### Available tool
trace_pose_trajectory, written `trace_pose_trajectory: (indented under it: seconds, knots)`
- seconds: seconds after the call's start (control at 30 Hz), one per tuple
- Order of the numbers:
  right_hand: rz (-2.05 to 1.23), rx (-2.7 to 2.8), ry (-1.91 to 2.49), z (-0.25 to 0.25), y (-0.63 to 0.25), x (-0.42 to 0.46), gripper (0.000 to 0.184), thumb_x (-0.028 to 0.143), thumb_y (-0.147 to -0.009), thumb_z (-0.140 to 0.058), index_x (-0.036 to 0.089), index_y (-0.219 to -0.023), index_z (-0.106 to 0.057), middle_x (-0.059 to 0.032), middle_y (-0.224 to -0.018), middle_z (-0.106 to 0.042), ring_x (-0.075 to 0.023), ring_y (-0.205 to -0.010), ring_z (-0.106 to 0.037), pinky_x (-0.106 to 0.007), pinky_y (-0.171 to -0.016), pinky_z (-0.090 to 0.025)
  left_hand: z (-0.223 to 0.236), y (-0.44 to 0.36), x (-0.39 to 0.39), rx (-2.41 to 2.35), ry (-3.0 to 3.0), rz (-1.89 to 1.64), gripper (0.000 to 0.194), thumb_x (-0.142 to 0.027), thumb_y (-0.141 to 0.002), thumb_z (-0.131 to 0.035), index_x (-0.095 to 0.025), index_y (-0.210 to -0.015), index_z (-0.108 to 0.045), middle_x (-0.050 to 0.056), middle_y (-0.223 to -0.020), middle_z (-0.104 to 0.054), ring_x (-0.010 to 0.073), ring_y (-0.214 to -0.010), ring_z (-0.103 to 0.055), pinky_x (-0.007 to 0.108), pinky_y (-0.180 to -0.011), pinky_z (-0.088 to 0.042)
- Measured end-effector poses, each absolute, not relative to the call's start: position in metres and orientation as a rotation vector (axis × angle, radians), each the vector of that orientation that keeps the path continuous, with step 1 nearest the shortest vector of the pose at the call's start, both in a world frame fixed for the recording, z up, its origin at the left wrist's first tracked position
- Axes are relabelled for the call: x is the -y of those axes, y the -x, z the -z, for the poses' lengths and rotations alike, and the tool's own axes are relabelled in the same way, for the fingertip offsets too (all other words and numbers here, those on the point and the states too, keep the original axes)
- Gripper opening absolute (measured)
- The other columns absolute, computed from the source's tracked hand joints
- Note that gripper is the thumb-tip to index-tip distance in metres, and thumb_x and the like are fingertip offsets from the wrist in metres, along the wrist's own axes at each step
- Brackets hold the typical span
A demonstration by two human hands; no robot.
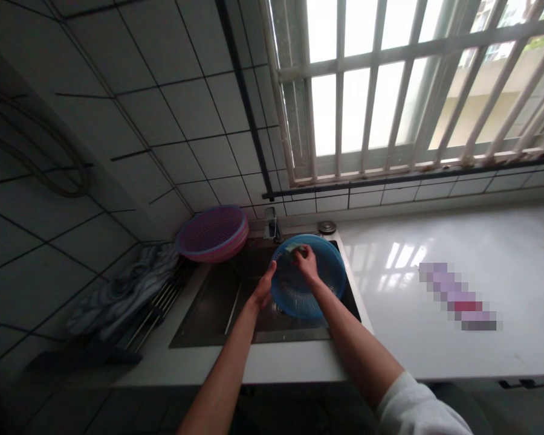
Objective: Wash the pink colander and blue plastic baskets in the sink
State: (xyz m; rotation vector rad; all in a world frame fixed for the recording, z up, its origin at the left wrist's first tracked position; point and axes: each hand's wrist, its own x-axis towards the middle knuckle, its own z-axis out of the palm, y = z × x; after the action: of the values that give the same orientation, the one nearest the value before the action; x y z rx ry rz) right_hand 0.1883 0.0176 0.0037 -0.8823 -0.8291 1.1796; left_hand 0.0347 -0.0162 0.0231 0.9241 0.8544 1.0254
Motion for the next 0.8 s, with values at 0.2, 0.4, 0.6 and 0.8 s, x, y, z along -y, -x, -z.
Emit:
trace_pose_trajectory:
  seconds: [0.2,0.4,0.6,0.8]
  knots:
    - [-1.545,1.412,0.723,0.002,-0.181,0.003,0.028,0.033,-0.072,-0.075,0.019,-0.095,-0.065,-0.0005,-0.088,-0.064,-0.0146,-0.073,-0.057,-0.023,-0.064,-0.047,-0.018,-0.023,0.015,-0.986,-0.921,-0.929,0.081,-0.083,-0.078,-0.065,-0.015,-0.119,-0.074,0.012,-0.094,-0.078,0.0254,-0.091,-0.075,0.032,-0.078,-0.057]
    - [-1.393,1.357,0.812,0.0,-0.177,0.001,0.021,0.03,-0.072,-0.07,0.019,-0.089,-0.066,-0.0011,-0.085,-0.064,-0.015,-0.073,-0.055,-0.024,-0.065,-0.044,-0.021,-0.025,0.013,-1.023,-0.958,-0.947,0.075,-0.082,-0.078,-0.067,-0.016,-0.113,-0.075,0.011,-0.099,-0.078,0.0263,-0.101,-0.073,0.036,-0.091,-0.056]
    - [-1.249,1.352,0.813,0.003,-0.174,-0.006,0.019,0.03,-0.073,-0.067,0.019,-0.088,-0.065,-0.0016,-0.088,-0.067,-0.0174,-0.081,-0.057,-0.025,-0.072,-0.046,-0.029,-0.02,0.013,-1.02,-1.059,-1.068,0.062,-0.056,-0.077,-0.082,-0.021,-0.125,-0.063,0.007,-0.105,-0.074,0.0238,-0.101,-0.071,0.038,-0.097,-0.053]
    - [-1.354,1.553,0.766,0.021,-0.158,-0.003,0.022,0.027,-0.069,-0.069,0.017,-0.088,-0.071,-0.0036,-0.087,-0.071,-0.0181,-0.078,-0.059,-0.028,-0.073,-0.048,-0.031,-0.014,0.015,-1.022,-1.078,-1.023,0.072,-0.051,-0.077,-0.085,-0.025,-0.138,-0.059,0.011,-0.127,-0.071,0.0269,-0.121,-0.067,0.038,-0.107,-0.049]
